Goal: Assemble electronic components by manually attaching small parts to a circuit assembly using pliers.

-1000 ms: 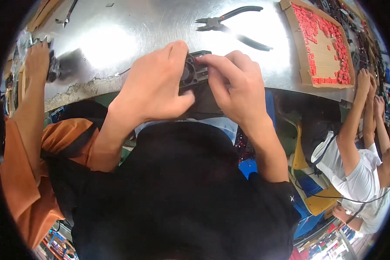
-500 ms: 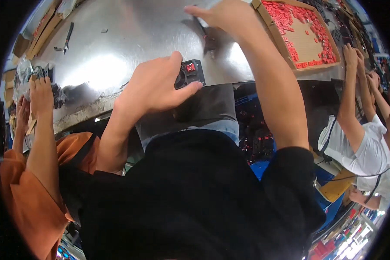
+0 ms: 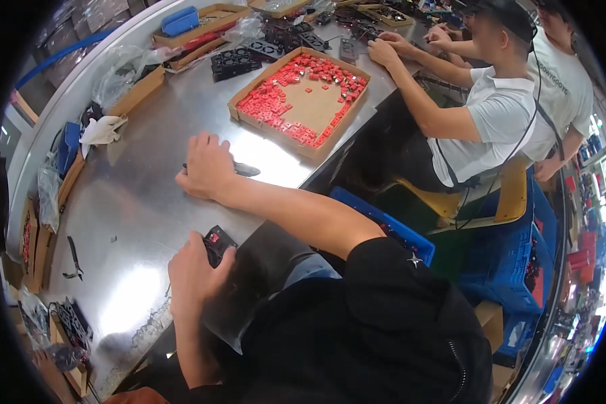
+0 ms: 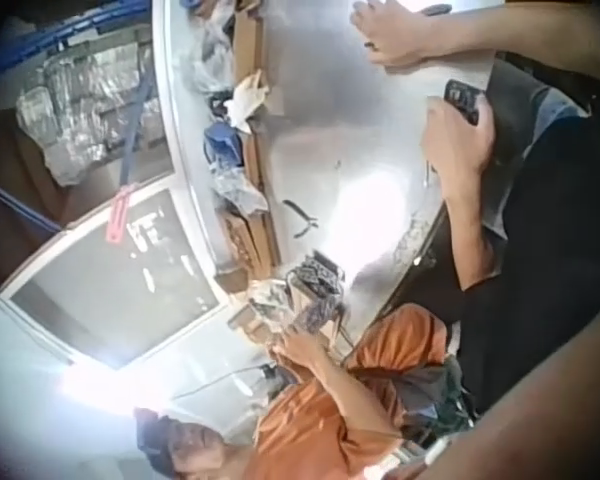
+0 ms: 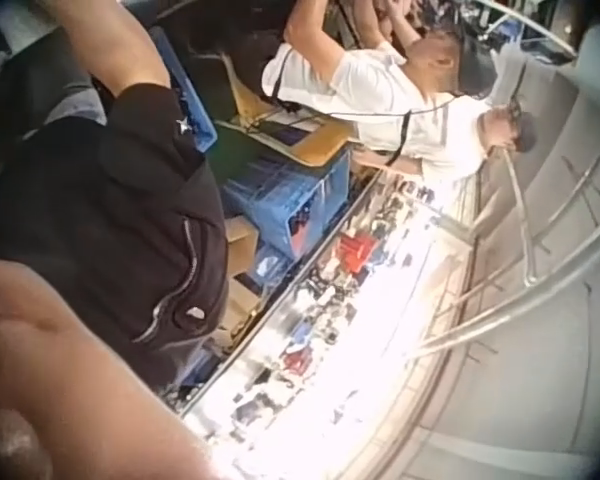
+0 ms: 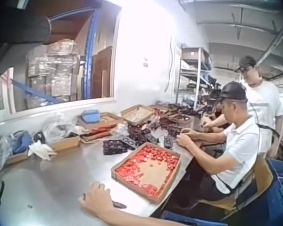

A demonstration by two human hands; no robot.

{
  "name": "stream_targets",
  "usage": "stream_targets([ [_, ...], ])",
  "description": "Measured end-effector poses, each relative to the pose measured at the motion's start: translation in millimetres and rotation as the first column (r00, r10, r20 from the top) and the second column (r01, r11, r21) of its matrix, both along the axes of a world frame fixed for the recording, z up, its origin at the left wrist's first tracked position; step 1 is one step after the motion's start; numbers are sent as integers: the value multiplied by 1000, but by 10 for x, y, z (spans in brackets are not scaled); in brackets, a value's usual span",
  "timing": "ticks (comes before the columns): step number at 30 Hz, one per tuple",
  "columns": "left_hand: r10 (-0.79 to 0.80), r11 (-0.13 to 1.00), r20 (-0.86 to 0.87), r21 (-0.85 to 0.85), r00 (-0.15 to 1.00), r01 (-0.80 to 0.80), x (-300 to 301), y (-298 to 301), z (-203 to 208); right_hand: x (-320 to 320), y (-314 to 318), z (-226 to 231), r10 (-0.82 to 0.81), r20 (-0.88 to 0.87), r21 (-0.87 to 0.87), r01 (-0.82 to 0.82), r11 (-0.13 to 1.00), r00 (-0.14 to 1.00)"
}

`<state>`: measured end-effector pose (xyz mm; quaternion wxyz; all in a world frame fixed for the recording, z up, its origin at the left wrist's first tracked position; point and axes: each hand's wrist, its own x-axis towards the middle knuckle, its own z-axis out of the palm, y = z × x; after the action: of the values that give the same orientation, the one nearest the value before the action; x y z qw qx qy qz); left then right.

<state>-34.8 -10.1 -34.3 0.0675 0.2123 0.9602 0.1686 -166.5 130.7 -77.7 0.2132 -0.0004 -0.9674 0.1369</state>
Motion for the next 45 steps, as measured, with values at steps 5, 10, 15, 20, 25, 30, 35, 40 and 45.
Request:
stream_targets([
  [5, 21, 1000, -9, -4, 1000, -21, 3, 8, -8, 124, 323, 212, 199, 27, -205, -190, 960, 980],
  [10, 38, 999, 12, -6, 999, -38, 16, 39, 35, 494, 507, 444, 306, -387, -688, -494, 532, 870],
  [15, 20, 1000, 12, 6, 1000, -20, 24, 48, 53, 809, 497, 358, 336, -521, -753, -608, 253, 785],
  [20, 42, 999, 41, -25, 998, -41, 71, 20, 102, 1004, 503, 416, 404, -437, -899, -371, -234, 804],
  [25, 2, 1000, 28, -11, 1000, -2, 17, -33, 41, 1095, 523, 559, 235, -514, -843, -436, -314, 825],
  [30, -54, 998, 1, 20, 999, 54, -83, -5, 20, 1129, 599, 529, 360, -719, -679, -490, -546, 595],
  [35, -17, 1000, 59, -6, 998, 17, -33, 66, 71, 1080, 603, 474, 449, -719, -688, -453, -567, 530],
  [40, -33, 999, 24, 0, 999, 33, 29, 68, 27, 1125, 554, 443, 479, -719, -688, -421, -590, 504],
  [45, -26, 1000, 17, 11, 1000, 26, 38, -12, -48, 1109, 479, 379, 489, -722, -690, -458, -560, 490],
])
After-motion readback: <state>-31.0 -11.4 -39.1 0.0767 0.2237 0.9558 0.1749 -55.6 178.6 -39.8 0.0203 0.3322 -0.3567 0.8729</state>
